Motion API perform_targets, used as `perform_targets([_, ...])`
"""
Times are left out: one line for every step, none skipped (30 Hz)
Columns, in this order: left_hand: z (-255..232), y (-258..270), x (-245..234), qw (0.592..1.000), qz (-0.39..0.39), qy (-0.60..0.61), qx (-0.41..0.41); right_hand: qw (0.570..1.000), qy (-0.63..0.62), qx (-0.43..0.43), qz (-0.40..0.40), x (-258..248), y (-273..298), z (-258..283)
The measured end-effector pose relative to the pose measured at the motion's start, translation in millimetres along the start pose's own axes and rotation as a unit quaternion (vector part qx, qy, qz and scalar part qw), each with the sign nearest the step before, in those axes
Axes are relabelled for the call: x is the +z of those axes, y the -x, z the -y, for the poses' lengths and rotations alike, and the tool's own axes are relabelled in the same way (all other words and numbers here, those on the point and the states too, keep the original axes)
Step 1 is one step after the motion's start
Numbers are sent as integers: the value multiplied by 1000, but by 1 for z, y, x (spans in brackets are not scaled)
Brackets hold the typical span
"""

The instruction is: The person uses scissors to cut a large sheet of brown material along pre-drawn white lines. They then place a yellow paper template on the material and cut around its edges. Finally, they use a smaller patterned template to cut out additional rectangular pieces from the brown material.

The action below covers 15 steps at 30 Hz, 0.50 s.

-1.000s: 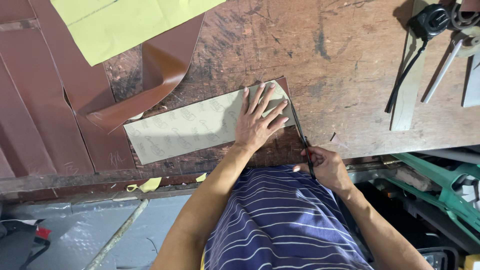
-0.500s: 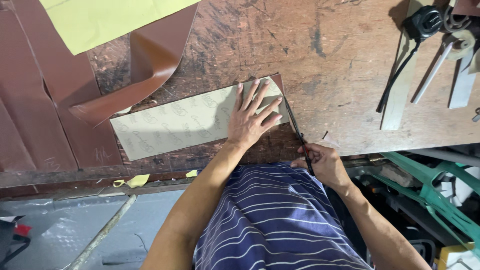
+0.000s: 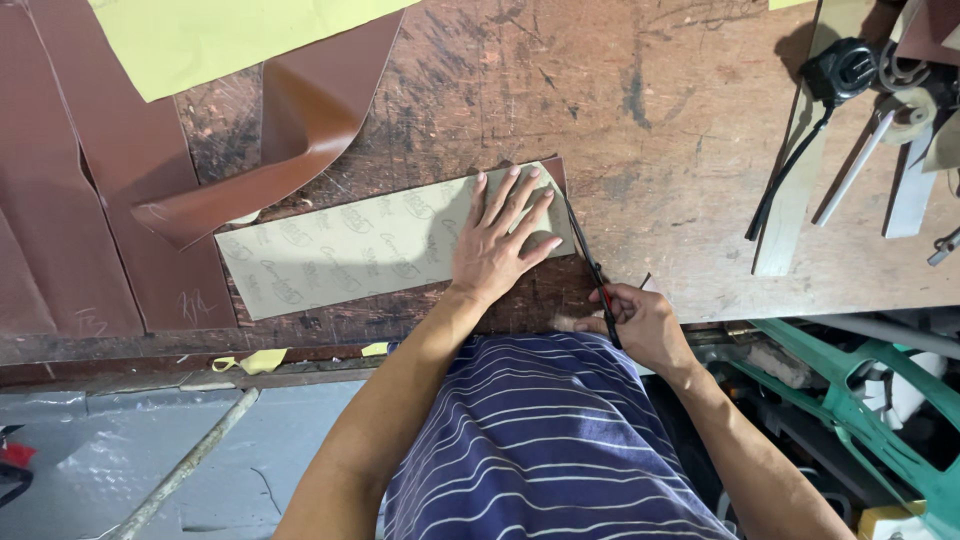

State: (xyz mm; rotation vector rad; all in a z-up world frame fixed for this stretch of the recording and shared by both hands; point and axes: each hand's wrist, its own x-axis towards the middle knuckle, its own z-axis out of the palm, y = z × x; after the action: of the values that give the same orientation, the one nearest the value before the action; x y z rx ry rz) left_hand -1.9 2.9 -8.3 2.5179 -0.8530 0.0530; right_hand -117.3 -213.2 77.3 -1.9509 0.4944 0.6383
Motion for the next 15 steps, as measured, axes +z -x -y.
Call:
perform_targets([0, 0, 1, 1000, -3, 1, 1, 1000, -26, -13, 9, -2, -1, -2])
perform_targets([0, 0, 2, 1000, 1, 2, -1, 998, -51, -24, 19, -3, -1, -5])
perform_targets([0, 1, 3, 1000, 5, 3, -3, 996, -77, -35, 29, -4, 0, -7])
perform_targets([0, 1, 4, 1000, 8, 4, -4, 997, -66, -19, 32, -6, 0, -7])
perform_targets([0, 1, 4, 1000, 9, 5, -3, 998, -56, -2, 35, -9, -1, -6])
perform_targets([0, 1, 4, 1000, 8, 5, -3, 998, -45, 12, 39, -11, -3, -4])
perform_targets([1, 0, 4, 1000, 8, 5, -3, 999, -14, 32, 40, -13, -5, -1])
perform_targets([2, 0, 3, 1000, 7, 4, -2, 998, 16, 52, 42, -16, -7, 3])
perform_targets([3, 0, 2, 1000, 6, 3, -2, 995, 47, 72, 43, -19, -10, 7])
perform_targets([1, 1, 2, 1000, 7, 6, -1, 996, 39, 59, 45, -21, -12, 9])
perform_targets([-1, 3, 2, 1000, 13, 2, -3, 997, 31, 46, 48, -24, -15, 12])
perform_targets([0, 2, 2, 1000, 17, -5, -5, 998, 23, 30, 49, -26, -17, 14])
perform_targets([0, 2, 2, 1000, 21, -11, -6, 998, 36, 33, 47, -27, -17, 15])
perform_targets([1, 0, 1, 1000, 18, -5, -8, 997, 49, 33, 45, -28, -18, 16])
perform_targets([1, -1, 1, 1000, 15, 1, -9, 997, 61, 34, 43, -29, -19, 17])
